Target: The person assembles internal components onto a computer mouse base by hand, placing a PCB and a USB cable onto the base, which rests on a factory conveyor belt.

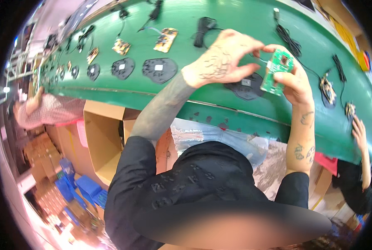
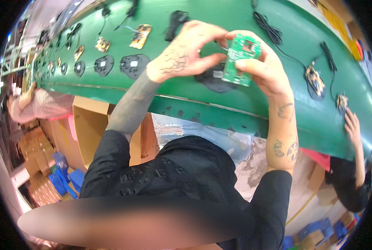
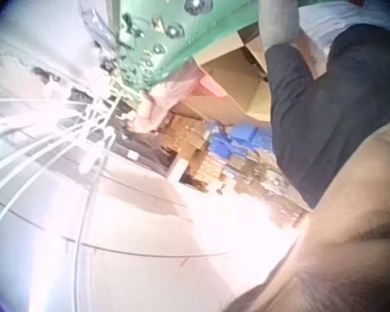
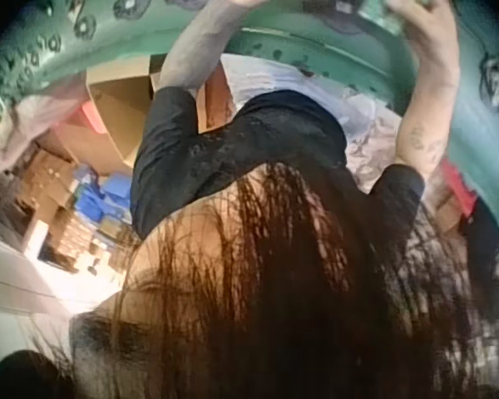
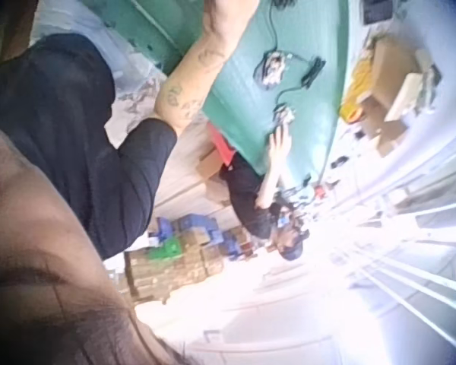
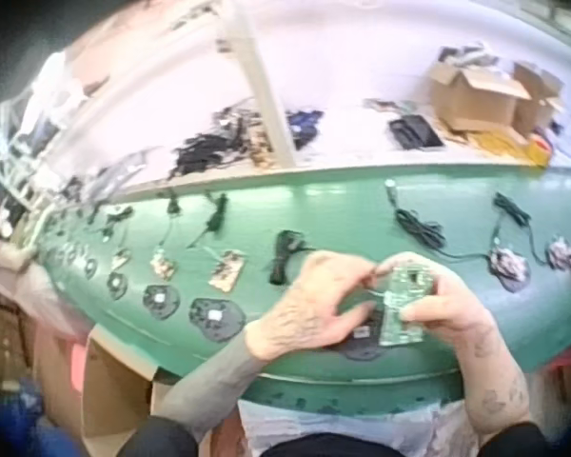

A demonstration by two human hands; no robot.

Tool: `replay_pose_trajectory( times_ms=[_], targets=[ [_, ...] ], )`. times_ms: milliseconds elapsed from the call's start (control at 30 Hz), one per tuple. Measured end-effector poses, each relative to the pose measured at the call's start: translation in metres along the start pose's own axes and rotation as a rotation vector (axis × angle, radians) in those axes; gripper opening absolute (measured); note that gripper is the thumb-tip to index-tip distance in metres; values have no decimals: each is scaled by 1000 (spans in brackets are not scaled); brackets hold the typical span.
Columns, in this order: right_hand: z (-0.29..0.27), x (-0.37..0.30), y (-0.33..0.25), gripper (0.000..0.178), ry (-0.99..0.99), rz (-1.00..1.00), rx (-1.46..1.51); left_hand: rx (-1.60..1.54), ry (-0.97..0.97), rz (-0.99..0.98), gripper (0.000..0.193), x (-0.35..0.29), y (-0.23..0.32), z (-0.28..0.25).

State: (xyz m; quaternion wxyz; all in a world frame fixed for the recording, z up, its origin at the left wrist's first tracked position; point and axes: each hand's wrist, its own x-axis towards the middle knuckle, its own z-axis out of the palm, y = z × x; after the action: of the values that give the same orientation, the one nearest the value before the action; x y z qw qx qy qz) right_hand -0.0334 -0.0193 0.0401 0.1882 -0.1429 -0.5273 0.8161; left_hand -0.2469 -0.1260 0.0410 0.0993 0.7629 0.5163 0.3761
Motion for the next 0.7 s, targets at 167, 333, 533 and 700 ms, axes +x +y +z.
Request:
replay_pose_trajectory(
  times_ms=[167,333,533,700],
  targets=[
    [3,14,6,46,160,91,36,-73,-40,-360,21,-21,8,-16],
    [7,20,8,49,151,190,-315,-136,99,-517,19,-47,6,-11],
    [-2,23,23,51,112,205,-540,-27,6,-386,16,-62,1,1],
    [7,23,18,49,160,238,-676,34,-39,-354,14,-66,1,6]
  ],
)
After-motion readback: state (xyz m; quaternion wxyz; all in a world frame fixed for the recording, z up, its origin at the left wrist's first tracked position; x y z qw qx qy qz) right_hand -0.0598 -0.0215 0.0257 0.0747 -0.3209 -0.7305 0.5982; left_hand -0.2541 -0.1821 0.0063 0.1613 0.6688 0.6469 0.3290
